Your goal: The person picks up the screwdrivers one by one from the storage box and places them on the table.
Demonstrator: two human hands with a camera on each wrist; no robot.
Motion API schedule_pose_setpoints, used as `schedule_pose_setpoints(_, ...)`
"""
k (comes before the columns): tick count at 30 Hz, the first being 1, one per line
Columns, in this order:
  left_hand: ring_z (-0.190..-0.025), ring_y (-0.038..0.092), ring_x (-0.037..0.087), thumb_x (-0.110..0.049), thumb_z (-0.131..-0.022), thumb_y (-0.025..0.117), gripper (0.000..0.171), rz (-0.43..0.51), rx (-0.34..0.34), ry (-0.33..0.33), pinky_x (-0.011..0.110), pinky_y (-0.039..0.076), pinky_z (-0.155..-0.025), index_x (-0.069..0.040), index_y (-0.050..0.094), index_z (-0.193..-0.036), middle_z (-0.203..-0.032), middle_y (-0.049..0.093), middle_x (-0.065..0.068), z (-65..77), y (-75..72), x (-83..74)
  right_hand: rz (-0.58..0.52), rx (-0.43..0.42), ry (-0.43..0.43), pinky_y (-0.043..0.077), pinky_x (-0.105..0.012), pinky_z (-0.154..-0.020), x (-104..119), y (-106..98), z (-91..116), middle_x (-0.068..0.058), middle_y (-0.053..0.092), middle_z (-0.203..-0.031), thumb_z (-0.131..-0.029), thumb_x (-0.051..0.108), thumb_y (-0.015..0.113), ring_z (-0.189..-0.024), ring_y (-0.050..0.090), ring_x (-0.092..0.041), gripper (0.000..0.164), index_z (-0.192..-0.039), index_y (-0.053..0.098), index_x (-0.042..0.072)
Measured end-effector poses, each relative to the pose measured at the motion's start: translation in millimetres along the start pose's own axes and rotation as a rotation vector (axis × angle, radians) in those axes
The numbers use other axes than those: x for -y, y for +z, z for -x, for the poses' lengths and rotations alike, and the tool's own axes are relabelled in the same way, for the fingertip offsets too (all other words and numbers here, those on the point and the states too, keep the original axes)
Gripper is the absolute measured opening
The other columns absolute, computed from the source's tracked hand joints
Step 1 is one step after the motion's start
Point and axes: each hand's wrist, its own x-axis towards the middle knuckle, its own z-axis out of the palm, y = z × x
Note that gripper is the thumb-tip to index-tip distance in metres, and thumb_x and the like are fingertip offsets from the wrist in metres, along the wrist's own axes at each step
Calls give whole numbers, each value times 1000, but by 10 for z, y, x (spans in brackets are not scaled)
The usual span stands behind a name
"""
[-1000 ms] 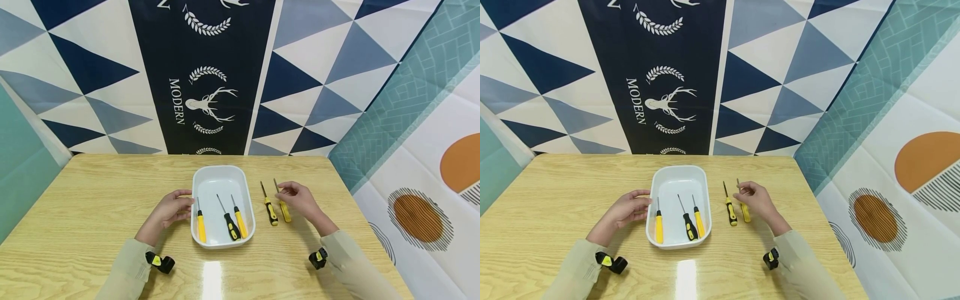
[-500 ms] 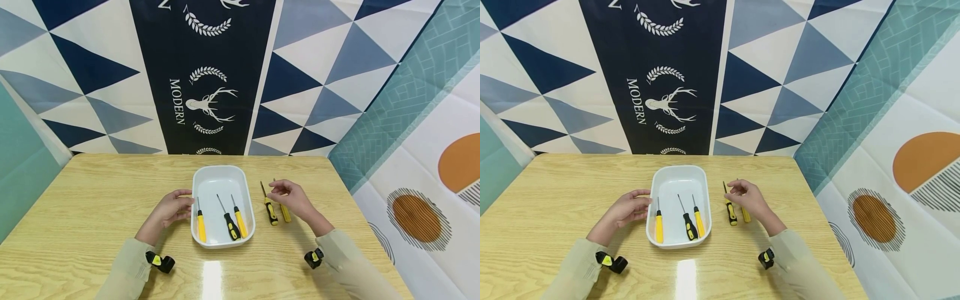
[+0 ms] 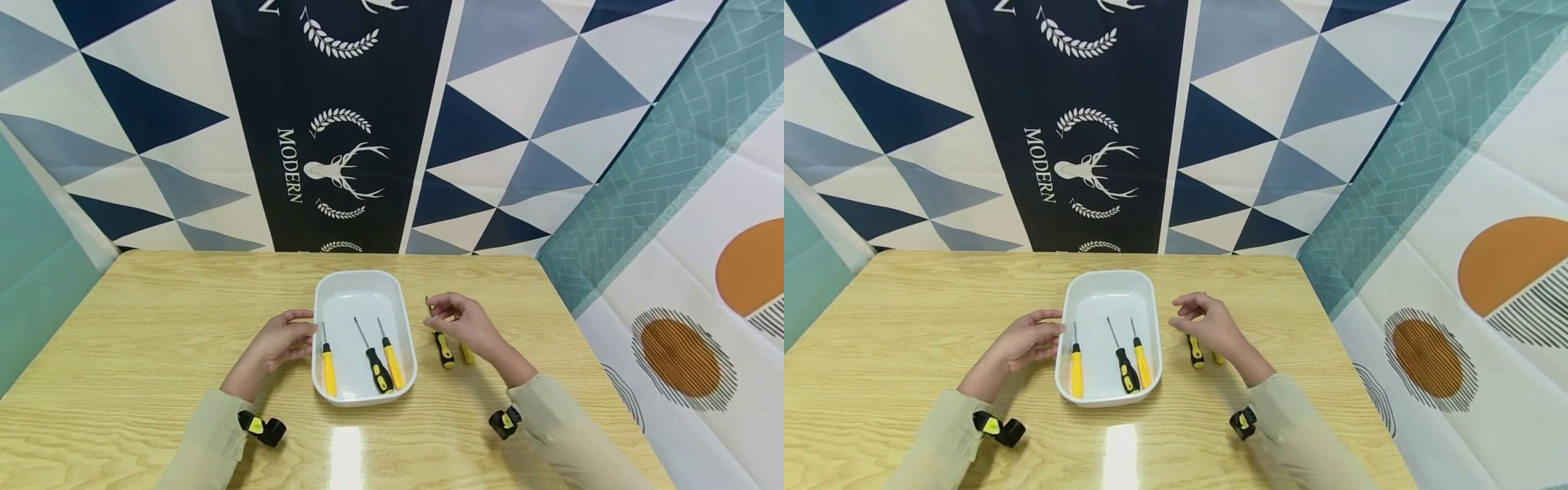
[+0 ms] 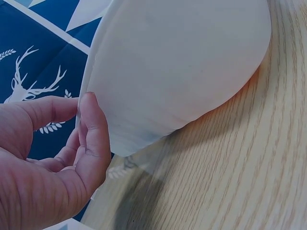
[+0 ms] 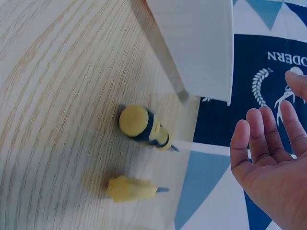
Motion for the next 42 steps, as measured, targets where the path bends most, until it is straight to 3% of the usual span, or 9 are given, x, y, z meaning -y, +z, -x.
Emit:
schedule_pose_setpoints(5,-71,57,12,-14,-83,59,50,-1,-3,-2,26,54,-66,-3,37,-127,-86,56,6,-1,1,-2,6,15,-15,49,-28,-69,-95,67,-74,-7,58,-97,-76,31,67,-86,54,-19,35,-106,58,16)
schedule_pose_setpoints(18,-71,57,12,-15,-83,58,50,1,1,4,25,54,-66,-3,37,-127,-86,57,6,-15,-3,9,-18,44,-26,49,-27,-70,-23,229,-132,-6,58,-93,-75,26,69,-83,53,-18,40,-109,57,7)
schedule_pose_setpoints(27,-71,57,12,-14,-83,58,48,-9,-13,3,26,54,-66,-3,38,-126,-84,57,5,-33,2,25,-10,35,-7,48,-28,-70,27,307,-163,-3,59,-90,-75,25,70,-83,54,-17,30,-102,59,17)
schedule_pose_setpoints(32,-72,57,13,-14,-82,59,48,-5,-17,1,26,54,-66,-4,39,-125,-84,57,5,-46,-1,29,-13,36,-17,48,-25,-69,47,339,-178,-6,59,-90,-74,22,70,-82,54,-16,34,-104,59,10)
schedule_pose_setpoints(42,-72,57,13,-14,-83,58,47,6,-17,-21,27,54,-67,-7,40,-125,-87,57,5,-54,-11,28,-34,79,-20,47,-25,-70,333,370,-72,-15,58,-93,-77,12,67,-84,53,-23,31,-106,57,6)
